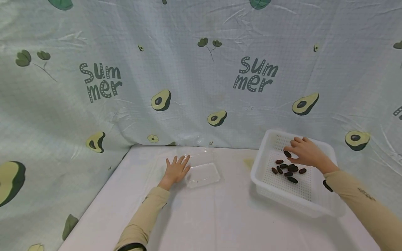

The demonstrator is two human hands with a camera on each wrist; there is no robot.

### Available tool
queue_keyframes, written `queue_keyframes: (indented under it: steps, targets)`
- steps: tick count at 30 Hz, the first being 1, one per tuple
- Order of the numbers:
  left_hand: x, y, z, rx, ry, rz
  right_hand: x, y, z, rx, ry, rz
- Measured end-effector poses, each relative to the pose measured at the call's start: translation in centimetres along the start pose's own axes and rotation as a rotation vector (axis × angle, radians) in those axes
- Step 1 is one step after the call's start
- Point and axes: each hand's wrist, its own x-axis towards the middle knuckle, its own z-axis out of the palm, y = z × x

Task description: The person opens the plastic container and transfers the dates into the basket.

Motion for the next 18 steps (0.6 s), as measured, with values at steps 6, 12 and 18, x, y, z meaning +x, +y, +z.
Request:
queue_keyframes:
  steps: [6, 12, 18]
  targets:
    - [0.0, -0.1, -0.2, 0.005, -0.003, -0.001, -0.9, 0.2, 1.2, -0.038, -0.130, 0.034]
    - [-0.1, -0.1, -0.1, 0.020, -0.014, 0.002, -0.8, -0.2, 2.8, -0.037, -0.255, 0.066]
    - [-0.2, 0.0, -0.3, 0.028, -0.016, 0.000, 0.0, -0.8, 3.6, -0.041, -0.281, 0.079]
